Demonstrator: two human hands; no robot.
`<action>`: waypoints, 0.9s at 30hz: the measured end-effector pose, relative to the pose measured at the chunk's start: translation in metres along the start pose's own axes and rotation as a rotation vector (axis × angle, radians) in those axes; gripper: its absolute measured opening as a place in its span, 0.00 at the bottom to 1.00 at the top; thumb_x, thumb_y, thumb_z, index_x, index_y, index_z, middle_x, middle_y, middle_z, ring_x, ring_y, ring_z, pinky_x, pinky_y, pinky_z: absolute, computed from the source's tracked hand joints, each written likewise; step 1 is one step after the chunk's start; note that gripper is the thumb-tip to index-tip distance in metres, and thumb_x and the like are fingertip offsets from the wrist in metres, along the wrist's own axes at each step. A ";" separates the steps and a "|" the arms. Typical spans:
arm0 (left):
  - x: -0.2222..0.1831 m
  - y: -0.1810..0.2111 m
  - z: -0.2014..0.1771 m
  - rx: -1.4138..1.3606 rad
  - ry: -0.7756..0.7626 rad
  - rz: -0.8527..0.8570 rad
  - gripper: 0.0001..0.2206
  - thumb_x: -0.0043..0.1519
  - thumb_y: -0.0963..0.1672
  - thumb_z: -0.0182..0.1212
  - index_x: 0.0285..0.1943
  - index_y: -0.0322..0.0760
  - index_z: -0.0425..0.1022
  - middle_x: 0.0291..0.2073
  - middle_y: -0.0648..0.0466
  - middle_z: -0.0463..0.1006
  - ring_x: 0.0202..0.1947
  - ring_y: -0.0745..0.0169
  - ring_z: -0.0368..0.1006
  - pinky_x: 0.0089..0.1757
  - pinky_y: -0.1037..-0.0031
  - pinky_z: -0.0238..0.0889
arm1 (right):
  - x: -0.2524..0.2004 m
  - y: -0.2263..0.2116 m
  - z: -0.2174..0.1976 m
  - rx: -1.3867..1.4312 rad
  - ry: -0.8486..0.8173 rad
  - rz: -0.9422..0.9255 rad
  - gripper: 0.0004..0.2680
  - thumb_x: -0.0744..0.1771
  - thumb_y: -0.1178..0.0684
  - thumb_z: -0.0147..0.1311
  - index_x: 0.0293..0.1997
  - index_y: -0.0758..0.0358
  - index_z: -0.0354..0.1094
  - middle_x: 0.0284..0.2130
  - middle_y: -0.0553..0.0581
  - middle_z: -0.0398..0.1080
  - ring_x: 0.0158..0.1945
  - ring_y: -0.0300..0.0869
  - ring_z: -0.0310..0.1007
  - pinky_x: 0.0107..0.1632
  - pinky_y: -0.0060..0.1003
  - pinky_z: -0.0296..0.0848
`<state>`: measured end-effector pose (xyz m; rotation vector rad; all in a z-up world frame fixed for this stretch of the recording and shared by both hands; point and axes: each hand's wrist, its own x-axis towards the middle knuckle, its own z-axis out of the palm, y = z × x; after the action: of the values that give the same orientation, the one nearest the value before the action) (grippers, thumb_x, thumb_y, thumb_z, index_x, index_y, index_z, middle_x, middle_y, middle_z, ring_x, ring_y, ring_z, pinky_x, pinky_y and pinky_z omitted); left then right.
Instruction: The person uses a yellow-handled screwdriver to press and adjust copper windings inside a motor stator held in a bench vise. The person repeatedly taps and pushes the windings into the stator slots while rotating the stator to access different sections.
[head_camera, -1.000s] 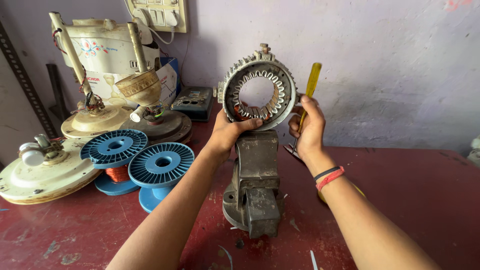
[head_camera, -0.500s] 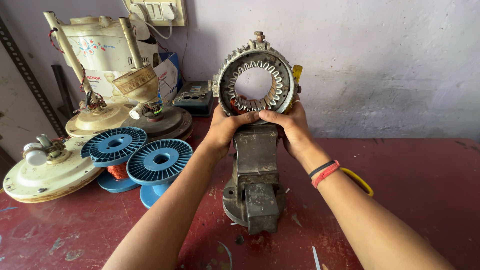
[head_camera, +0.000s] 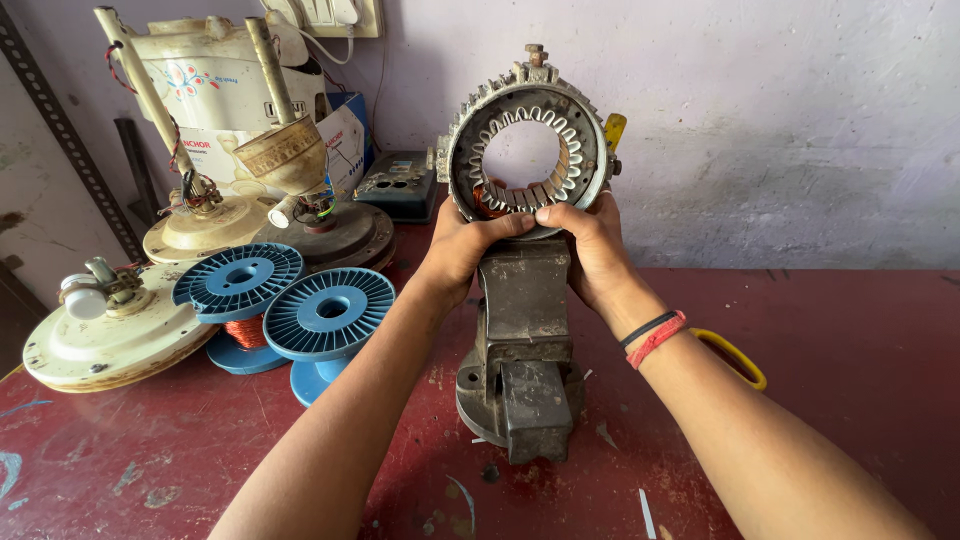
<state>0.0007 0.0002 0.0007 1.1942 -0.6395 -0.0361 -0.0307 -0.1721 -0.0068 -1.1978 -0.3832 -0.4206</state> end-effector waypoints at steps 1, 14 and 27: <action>0.000 0.000 0.000 0.003 0.005 -0.007 0.20 0.50 0.39 0.72 0.52 0.26 0.76 0.41 0.45 0.83 0.39 0.56 0.81 0.43 0.67 0.76 | 0.000 0.001 -0.001 -0.001 -0.002 -0.007 0.22 0.57 0.55 0.62 0.55 0.68 0.62 0.43 0.59 0.72 0.45 0.45 0.75 0.48 0.42 0.79; 0.001 0.001 0.000 -0.014 -0.011 0.017 0.20 0.50 0.37 0.73 0.51 0.25 0.76 0.41 0.45 0.83 0.38 0.56 0.81 0.42 0.67 0.77 | 0.002 0.002 -0.007 0.021 -0.051 0.027 0.18 0.58 0.57 0.62 0.51 0.68 0.66 0.41 0.58 0.73 0.44 0.44 0.76 0.50 0.42 0.78; 0.001 0.000 -0.001 -0.005 -0.006 -0.012 0.19 0.51 0.37 0.72 0.52 0.26 0.76 0.41 0.45 0.83 0.39 0.57 0.81 0.43 0.67 0.77 | 0.007 0.002 -0.015 -0.032 -0.070 0.035 0.21 0.59 0.54 0.66 0.55 0.68 0.65 0.45 0.58 0.73 0.49 0.44 0.74 0.55 0.41 0.75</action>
<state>0.0026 0.0004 0.0007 1.1937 -0.6371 -0.0509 -0.0228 -0.1867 -0.0102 -1.2510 -0.4164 -0.3560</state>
